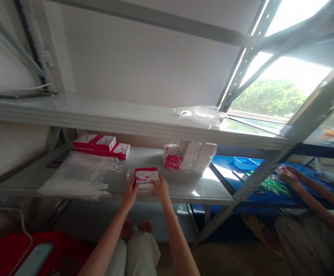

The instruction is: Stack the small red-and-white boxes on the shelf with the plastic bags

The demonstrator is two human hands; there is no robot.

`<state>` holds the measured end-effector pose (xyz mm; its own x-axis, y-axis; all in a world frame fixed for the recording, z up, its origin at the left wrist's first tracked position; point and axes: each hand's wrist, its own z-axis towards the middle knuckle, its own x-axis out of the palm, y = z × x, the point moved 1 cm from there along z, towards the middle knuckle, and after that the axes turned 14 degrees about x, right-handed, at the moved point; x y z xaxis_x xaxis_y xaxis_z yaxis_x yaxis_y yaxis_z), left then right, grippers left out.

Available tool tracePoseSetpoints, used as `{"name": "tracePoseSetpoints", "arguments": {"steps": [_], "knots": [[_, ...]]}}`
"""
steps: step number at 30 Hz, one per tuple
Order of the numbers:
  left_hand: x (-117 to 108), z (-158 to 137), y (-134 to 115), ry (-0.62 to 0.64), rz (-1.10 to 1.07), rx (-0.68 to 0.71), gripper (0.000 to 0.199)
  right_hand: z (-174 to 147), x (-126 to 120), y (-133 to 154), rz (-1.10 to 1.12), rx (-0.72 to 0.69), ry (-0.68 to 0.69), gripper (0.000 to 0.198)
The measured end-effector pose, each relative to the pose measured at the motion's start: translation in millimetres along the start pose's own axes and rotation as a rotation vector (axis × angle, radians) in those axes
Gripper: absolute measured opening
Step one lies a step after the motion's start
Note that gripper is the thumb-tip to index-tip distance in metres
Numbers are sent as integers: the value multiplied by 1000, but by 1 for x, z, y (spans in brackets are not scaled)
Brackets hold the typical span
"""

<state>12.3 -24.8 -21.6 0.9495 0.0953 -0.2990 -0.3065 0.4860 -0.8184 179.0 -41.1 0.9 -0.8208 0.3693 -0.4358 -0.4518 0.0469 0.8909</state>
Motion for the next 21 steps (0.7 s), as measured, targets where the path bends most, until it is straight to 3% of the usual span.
{"name": "tracePoseSetpoints", "arguments": {"steps": [4,8,12,17,21], "knots": [[-1,-3,2,34,50,-55,39,-6,-6,-2,71,53,19,48],[7,-11,-18,30,108,87,51,-1,-15,5,130,47,-26,54],[10,-17,-53,9,130,224,62,13,-29,21,240,46,-15,56],[0,-8,-102,-23,158,394,71,23,-43,45,457,242,45,50],[-5,2,-115,-80,197,514,67,16,-44,65,805,385,215,46]]}}
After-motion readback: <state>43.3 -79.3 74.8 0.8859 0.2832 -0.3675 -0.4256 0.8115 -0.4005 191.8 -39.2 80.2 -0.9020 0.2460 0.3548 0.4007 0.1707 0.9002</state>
